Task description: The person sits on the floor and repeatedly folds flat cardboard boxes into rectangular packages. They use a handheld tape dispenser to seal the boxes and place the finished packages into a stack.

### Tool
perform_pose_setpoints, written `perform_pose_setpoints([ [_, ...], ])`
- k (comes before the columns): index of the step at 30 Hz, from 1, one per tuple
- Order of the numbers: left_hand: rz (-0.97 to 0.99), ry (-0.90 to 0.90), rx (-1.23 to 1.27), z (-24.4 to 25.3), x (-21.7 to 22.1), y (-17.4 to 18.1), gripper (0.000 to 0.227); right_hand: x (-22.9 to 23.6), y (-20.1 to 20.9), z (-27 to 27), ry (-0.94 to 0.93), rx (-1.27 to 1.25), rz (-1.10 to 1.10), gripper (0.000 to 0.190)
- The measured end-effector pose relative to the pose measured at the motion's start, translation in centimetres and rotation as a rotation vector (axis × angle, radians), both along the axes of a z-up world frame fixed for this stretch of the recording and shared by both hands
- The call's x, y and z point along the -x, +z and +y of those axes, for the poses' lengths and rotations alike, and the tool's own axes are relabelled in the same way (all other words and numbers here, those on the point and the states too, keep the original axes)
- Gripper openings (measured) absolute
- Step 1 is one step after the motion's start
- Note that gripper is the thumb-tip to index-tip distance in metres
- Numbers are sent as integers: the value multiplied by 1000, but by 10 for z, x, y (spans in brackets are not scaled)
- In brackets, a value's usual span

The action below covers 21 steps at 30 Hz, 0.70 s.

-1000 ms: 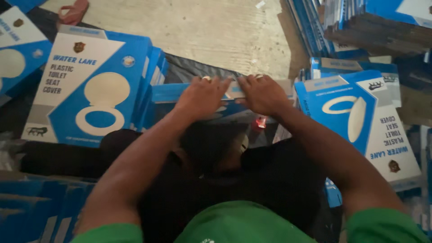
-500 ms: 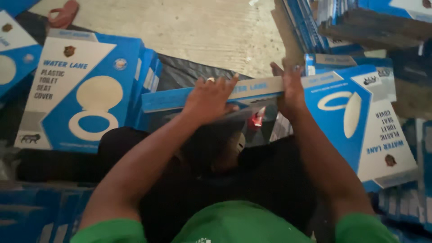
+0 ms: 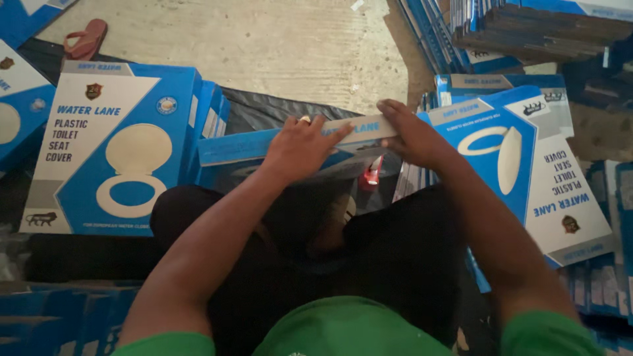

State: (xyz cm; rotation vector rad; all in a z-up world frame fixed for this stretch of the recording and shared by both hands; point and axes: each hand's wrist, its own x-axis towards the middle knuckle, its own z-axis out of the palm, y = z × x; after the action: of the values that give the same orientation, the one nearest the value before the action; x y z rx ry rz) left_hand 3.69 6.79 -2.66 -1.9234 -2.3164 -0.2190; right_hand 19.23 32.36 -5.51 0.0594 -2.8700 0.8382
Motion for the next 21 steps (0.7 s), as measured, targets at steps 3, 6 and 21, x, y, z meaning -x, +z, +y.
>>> perform_pose_setpoints([
  [3, -24, 22, 11, 4, 1, 1, 59, 0, 9, -13, -194, -77, -201, 70],
  [6, -94, 42, 71, 15, -1, 4, 64, 4, 12, -24, -198, -121, -81, 69],
  [21, 49, 31, -185, 35, -9, -18, 52, -6, 7, -4, -113, 6, 56, 79],
])
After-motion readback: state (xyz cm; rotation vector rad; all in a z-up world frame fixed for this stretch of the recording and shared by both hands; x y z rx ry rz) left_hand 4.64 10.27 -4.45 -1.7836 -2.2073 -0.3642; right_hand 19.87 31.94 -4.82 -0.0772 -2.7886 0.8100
